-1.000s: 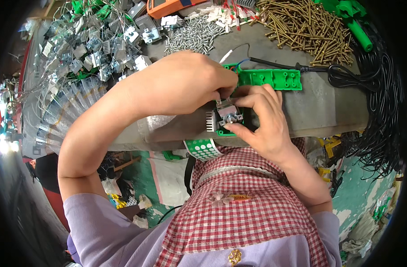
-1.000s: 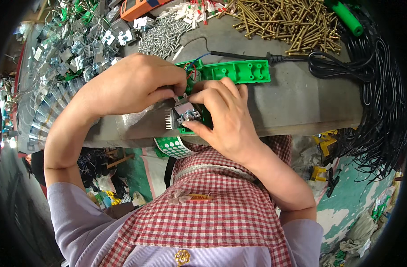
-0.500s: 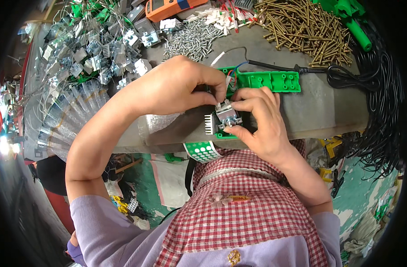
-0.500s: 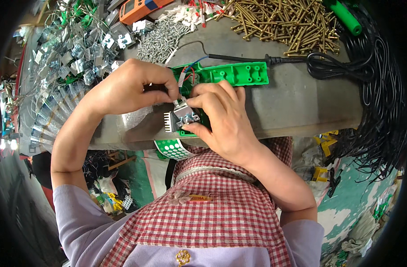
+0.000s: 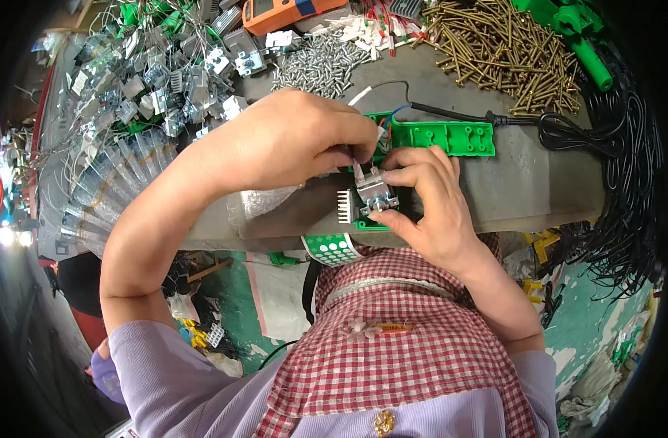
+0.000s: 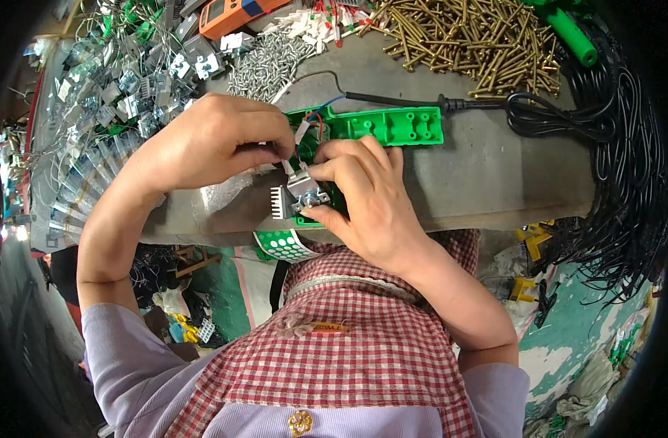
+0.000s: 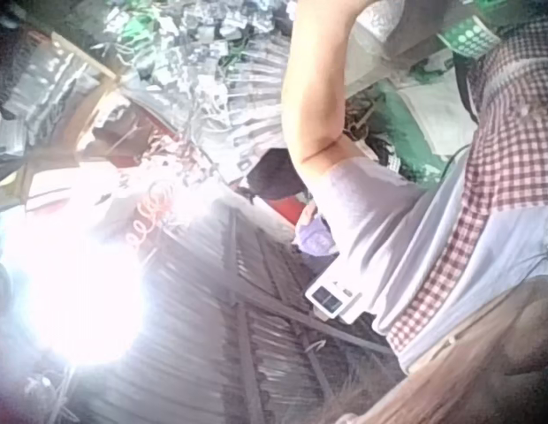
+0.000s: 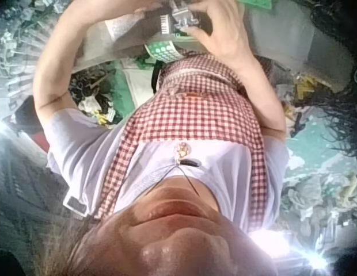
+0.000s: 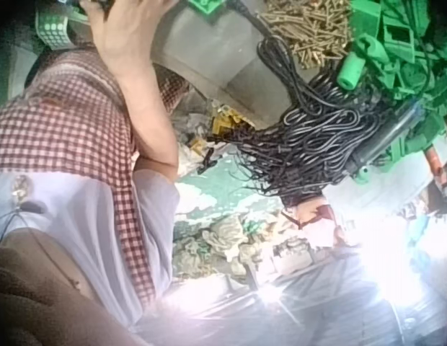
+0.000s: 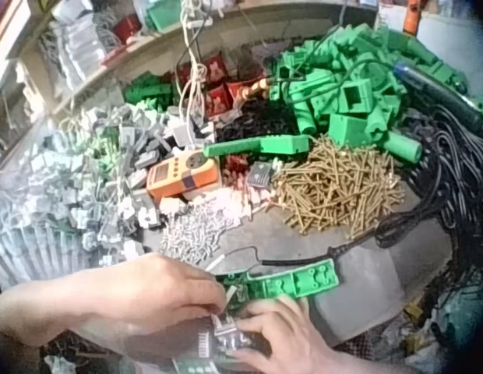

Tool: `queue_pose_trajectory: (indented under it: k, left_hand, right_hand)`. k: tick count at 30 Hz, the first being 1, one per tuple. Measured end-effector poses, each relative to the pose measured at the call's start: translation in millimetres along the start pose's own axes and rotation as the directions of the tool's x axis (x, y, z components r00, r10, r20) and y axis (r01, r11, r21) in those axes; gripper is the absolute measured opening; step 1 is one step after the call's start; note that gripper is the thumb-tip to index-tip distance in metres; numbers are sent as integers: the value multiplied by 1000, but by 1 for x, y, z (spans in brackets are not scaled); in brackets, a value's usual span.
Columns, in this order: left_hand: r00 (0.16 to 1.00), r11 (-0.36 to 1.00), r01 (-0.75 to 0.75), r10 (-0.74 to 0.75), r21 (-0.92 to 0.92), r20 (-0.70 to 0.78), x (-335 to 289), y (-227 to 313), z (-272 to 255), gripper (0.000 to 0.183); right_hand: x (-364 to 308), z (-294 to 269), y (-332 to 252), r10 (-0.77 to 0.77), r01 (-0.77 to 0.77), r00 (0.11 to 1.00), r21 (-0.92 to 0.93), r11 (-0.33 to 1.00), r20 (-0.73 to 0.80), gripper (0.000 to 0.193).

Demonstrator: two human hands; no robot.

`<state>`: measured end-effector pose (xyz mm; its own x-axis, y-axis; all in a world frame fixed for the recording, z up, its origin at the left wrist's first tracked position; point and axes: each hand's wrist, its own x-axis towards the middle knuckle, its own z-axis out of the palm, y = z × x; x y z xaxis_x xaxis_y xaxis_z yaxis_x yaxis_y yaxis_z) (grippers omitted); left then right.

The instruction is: Assembling electronic components by soldering wires to a circuit board and securing them inside a green plastic housing with screws.

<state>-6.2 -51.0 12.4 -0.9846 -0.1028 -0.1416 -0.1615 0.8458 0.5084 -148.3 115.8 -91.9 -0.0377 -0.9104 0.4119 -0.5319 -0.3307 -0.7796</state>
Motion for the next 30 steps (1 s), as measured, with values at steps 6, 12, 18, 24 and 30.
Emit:
queue_pose_trajectory:
  k: [6,12,18,24,30]
  left_hand:
    - [993,984,113,-107,-141,53,-2,-1,6,9]
    - [928,913,367,-346,-178,139,-3,20,-5,25]
    - [927,901,342,-370,-268,-59,-1,15,13,24]
    - [903,884,315,-391,-345,-179,-11,22,27,24]
    - [933,928,315,-341,-198,-113,1,18,10,23]
  right_hand:
    - [1,1,0,-14,14,1000,4,1000,-8,43]
    - [-1,1,0,-19,19,999,-7,1000,-30,43]
    - [-1,1,1,-34,35,999,5,999,-34,43]
    - [0,0,0,-18,17,999,-10,1000,-31,43]
    - [0,0,1,-11,11,1000,-5,1000,-18,41]
